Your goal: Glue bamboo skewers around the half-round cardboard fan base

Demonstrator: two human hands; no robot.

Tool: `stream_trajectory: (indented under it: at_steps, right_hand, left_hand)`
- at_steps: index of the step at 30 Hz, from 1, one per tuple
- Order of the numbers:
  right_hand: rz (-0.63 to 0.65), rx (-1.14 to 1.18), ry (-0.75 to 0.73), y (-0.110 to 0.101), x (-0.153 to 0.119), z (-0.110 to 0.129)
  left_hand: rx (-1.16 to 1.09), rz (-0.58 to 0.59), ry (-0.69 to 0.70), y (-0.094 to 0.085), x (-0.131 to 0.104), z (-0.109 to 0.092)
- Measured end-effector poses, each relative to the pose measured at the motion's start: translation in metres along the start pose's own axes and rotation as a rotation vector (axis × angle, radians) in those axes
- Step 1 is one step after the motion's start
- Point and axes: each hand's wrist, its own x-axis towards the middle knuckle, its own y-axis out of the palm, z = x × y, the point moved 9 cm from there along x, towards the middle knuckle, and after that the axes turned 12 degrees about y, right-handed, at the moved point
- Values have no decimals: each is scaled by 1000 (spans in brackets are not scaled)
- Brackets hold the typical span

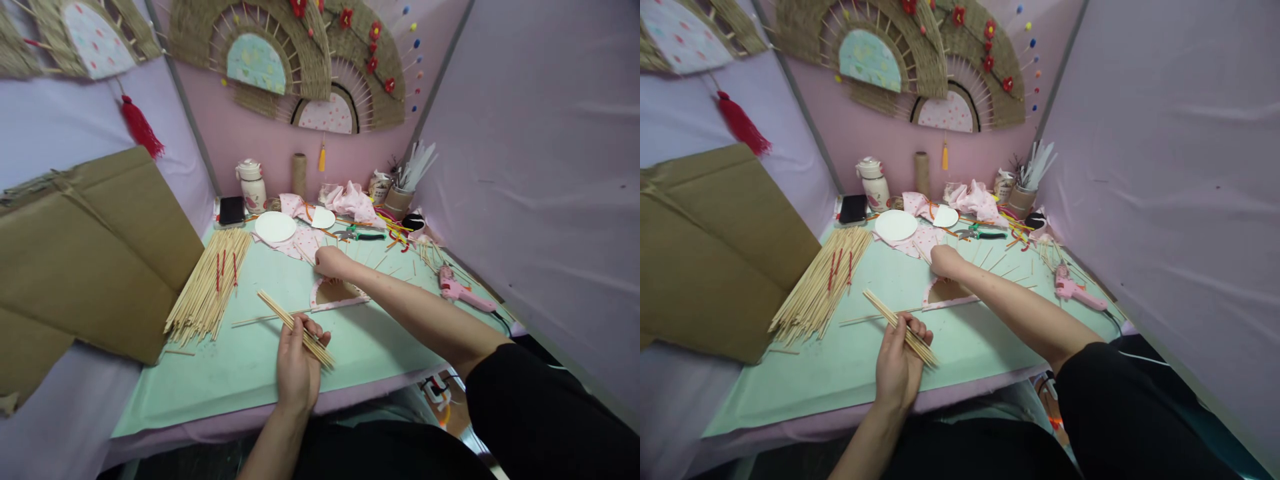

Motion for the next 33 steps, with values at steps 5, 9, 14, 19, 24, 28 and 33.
stream_trajectory:
  at_steps: [5, 9, 14, 19, 24, 28, 33]
  right_hand:
    - [-36, -11, 20, 0, 0, -3]
    - [-48, -24, 31, 1, 2, -4]
    - [-72, -34, 31, 0, 2, -4]
    - [-84, -42, 32, 0, -2, -4]
    - [-117, -40, 31, -17, 3, -15]
    - [-93, -37, 38, -23, 9, -23]
    - [-56, -35, 58, -14, 5, -17]
  left_hand:
    - [1, 1, -2, 1, -1, -1]
    - [8, -3, 0, 1, -1, -1]
    - [14, 6, 2, 1, -1, -2]
    - [14, 7, -1, 1, -1, -1]
    - [15, -1, -4, 0, -1, -1]
    - [17, -6, -6, 0, -1, -1]
    - [18, 3, -1, 1, 0, -1]
